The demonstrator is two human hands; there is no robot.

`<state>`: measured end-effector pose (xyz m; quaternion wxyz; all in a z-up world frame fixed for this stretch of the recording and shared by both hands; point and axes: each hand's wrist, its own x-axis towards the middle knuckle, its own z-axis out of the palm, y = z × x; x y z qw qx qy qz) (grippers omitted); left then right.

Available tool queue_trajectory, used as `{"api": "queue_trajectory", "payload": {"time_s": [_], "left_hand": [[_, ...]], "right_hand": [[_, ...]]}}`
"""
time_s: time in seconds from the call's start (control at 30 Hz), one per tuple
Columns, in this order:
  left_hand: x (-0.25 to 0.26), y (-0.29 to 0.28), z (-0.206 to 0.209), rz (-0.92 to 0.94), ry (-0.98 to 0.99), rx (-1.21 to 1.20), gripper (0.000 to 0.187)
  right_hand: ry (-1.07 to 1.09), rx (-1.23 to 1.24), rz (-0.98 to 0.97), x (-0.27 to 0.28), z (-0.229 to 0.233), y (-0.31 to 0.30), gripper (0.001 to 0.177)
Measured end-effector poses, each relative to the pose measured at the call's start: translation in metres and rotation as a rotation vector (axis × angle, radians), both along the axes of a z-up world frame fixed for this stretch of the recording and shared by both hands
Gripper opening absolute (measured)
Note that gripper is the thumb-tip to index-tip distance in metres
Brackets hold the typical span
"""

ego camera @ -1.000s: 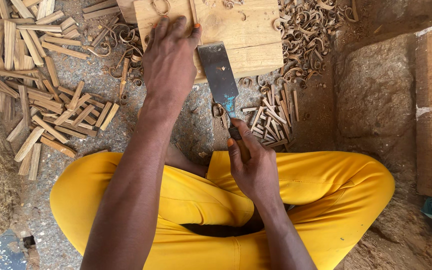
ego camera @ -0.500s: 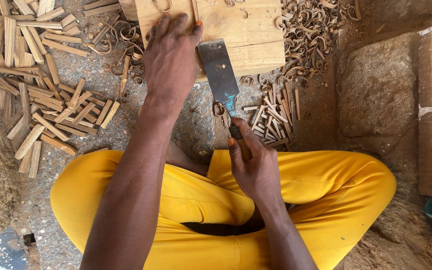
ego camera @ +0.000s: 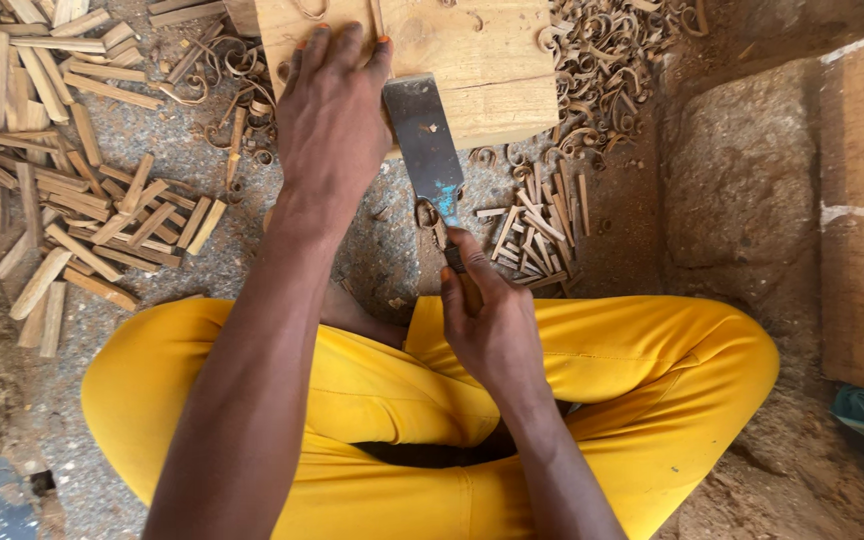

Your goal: The person sits cross-legged on the floor and uses a hand chisel to carve a rectangular wooden block. They repeatedly shave thin strips of wood from the block's surface, creating a pile of wood shavings and small rectangular pieces on the ground.

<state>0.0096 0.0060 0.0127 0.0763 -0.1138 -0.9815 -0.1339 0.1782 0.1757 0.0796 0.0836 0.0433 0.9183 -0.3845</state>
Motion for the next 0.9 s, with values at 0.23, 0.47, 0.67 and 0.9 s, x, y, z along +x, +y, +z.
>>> {"api": "queue_trajectory", "payload": {"time_s": [0.23, 0.47, 0.67, 0.9], "left_hand": [[0.061, 0.04, 0.038, -0.178, -0.212, -0.098, 0.047], [0.029, 0.037, 0.016, -0.118, -0.228, -0.066, 0.05], [0.009, 0.023, 0.008, -0.051, -0.218, 0.09, 0.047], [0.01, 0.001, 0.008, -0.006, -0.106, 0.124, 0.05]], "right_hand": [[0.195, -0.054, 0.078, -0.019, -0.01, -0.006, 0.044], [0.059, 0.026, 0.034, -0.057, -0.026, -0.024, 0.052], [0.196, -0.005, 0.04, -0.07, -0.033, -0.04, 0.048], [0.008, -0.004, -0.091, -0.044, -0.019, -0.017, 0.042]]}}
